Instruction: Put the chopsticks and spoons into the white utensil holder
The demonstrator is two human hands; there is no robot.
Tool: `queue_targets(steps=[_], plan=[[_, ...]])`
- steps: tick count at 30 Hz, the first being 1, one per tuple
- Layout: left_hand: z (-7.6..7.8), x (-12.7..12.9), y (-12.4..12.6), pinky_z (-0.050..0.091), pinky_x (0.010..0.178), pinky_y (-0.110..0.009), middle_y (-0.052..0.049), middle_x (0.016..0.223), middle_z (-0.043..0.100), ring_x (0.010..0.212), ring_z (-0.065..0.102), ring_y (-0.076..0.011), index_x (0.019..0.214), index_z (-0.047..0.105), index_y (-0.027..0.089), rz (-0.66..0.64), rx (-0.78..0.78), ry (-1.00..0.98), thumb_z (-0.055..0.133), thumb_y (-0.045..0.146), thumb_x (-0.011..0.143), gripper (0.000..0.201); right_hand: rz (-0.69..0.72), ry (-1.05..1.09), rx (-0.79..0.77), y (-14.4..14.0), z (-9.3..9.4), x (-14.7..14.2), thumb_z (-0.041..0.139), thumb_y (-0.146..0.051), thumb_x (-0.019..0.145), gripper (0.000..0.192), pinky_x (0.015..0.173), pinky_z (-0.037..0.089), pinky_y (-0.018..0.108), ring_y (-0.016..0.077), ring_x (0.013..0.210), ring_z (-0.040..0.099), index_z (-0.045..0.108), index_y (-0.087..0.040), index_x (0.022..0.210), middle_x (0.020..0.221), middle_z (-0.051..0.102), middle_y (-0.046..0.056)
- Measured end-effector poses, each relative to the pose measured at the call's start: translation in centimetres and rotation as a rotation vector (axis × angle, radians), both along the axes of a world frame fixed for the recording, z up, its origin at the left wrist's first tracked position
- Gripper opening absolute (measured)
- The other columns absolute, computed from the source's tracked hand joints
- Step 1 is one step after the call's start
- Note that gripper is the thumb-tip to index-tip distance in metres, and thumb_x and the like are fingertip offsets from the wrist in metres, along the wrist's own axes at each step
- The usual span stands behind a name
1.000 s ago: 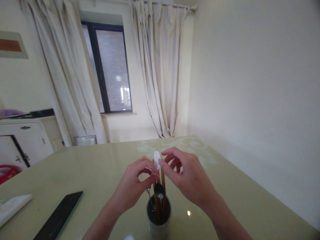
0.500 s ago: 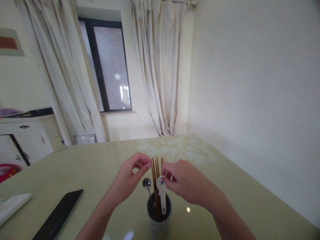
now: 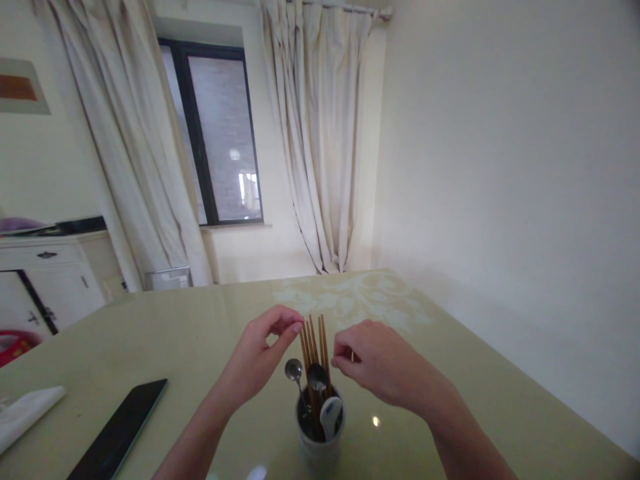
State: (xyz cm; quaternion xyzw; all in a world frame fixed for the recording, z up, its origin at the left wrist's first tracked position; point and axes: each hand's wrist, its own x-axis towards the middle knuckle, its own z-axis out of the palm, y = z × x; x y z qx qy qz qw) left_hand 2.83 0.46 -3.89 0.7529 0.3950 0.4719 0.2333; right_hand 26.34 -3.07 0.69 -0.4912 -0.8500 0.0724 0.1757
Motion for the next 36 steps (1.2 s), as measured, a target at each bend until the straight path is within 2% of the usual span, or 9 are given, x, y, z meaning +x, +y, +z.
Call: queue_targets(steps=[6, 9, 11, 13, 15, 18, 22, 29, 36], plan=[[0.7, 0.0, -0.8, 0.052, 0.069, -0.026, 0.000, 0.079, 0.065, 0.070, 0.061, -0.0137, 0.108, 0.068, 0.022, 0.058, 0.169, -0.131, 0.041, 0.032, 0.106, 0.030, -0.043, 0.137, -0.081, -2.1, 0.0, 1.0, 0.072, -0.049, 0.092, 0.029, 0.065, 0.041, 0.029, 0.0200, 0.072, 0.065, 0.074, -0.021, 0.084, 0.080, 0.075, 0.002], [0.4, -0.1, -0.4, 0.053, 0.075, -0.028, -0.002, 0.090, 0.067, 0.078, 0.062, -0.0150, 0.107, 0.068, 0.023, 0.113, 0.262, -0.137, 0.041, 0.020, 0.099, 0.029, -0.077, 0.240, -0.135, -2.6, -3.7, 0.8, 0.081, -0.062, 0.081, 0.053, 0.080, 0.050, 0.038, 0.0278, 0.090, 0.070, 0.075, -0.019, 0.113, 0.106, 0.077, 0.009], [-0.6, -0.2, 0.2, 0.054, 0.081, -0.030, -0.004, 0.099, 0.068, 0.087, 0.063, -0.0166, 0.107, 0.067, 0.023, 0.172, 0.262, -0.158, 0.043, 0.013, 0.090, 0.031, -0.066, 0.354, -0.184, -2.7, -7.3, 0.3, 0.089, -0.060, 0.070, 0.095, 0.101, 0.049, 0.045, 0.0333, 0.115, 0.066, 0.055, -0.017, 0.148, 0.143, 0.063, 0.018], [-2.6, -0.4, 0.8, 0.055, 0.084, -0.032, -0.005, 0.105, 0.068, 0.092, 0.063, -0.0183, 0.108, 0.065, 0.023, 0.244, 0.221, -0.199, 0.044, 0.012, 0.083, 0.035, -0.059, 0.495, -0.252, -2.7, -10.9, -0.4, 0.097, -0.054, 0.060, 0.128, 0.113, 0.043, 0.047, 0.0362, 0.132, 0.058, 0.031, -0.017, 0.164, 0.159, 0.047, 0.022], [-5.6, -0.6, 1.2, 0.056, 0.083, -0.034, -0.006, 0.106, 0.069, 0.092, 0.064, -0.0201, 0.108, 0.064, 0.022, 0.331, 0.157, -0.237, 0.045, 0.016, 0.081, 0.034, -0.060, 0.694, -0.326, -2.6, -13.7, -1.3, 0.101, -0.044, 0.052, 0.141, 0.114, 0.043, 0.046, 0.0356, 0.137, 0.055, 0.021, -0.020, 0.166, 0.158, 0.049, 0.020], [-11.1, -1.5, 1.5, 0.058, 0.082, -0.039, -0.008, 0.104, 0.071, 0.089, 0.067, -0.0229, 0.106, 0.063, 0.021, 0.439, 0.021, -0.223, 0.046, 0.021, 0.081, 0.031, 0.022, 0.826, -0.321, -2.5, -15.9, -2.5, 0.095, -0.024, 0.056, 0.107, 0.109, 0.047, 0.042, 0.0335, 0.126, 0.063, 0.044, -0.022, 0.150, 0.139, 0.066, 0.012], [-16.4, -2.9, 1.5, 0.059, 0.079, -0.042, -0.008, 0.090, 0.074, 0.086, 0.071, -0.0266, 0.095, 0.069, 0.021, 0.358, -0.129, -0.076, 0.046, 0.025, 0.078, 0.029, 0.097, 0.814, -0.216, -2.0, -16.1, -2.6, 0.082, -0.016, 0.066, 0.061, 0.095, 0.051, 0.035, 0.0274, 0.106, 0.069, 0.060, -0.020, 0.123, 0.116, 0.074, 0.006], [-17.1, -2.4, 1.0, 0.057, 0.083, -0.039, -0.007, 0.089, 0.073, 0.086, 0.069, -0.0241, 0.092, 0.071, 0.022, 0.241, -0.038, 0.091, 0.043, 0.016, 0.082, 0.030, -0.084, 0.791, -0.084, 3.2, -17.5, 1.4, 0.080, -0.033, 0.077, 0.055, 0.097, 0.052, 0.039, 0.0277, 0.108, 0.069, 0.056, -0.019, 0.124, 0.121, 0.073, 0.010], [-17.7, -2.0, 0.7, 0.054, 0.085, -0.036, -0.008, 0.091, 0.071, 0.088, 0.067, -0.0223, 0.094, 0.070, 0.020, 0.207, -0.034, 0.177, 0.041, 0.013, 0.085, 0.031, -0.411, 0.828, 0.130, 10.1, -19.2, 7.0, 0.077, -0.048, 0.072, 0.056, 0.089, 0.056, 0.050, 0.0352, 0.098, 0.072, 0.056, -0.020, 0.115, 0.110, 0.075, 0.013]])
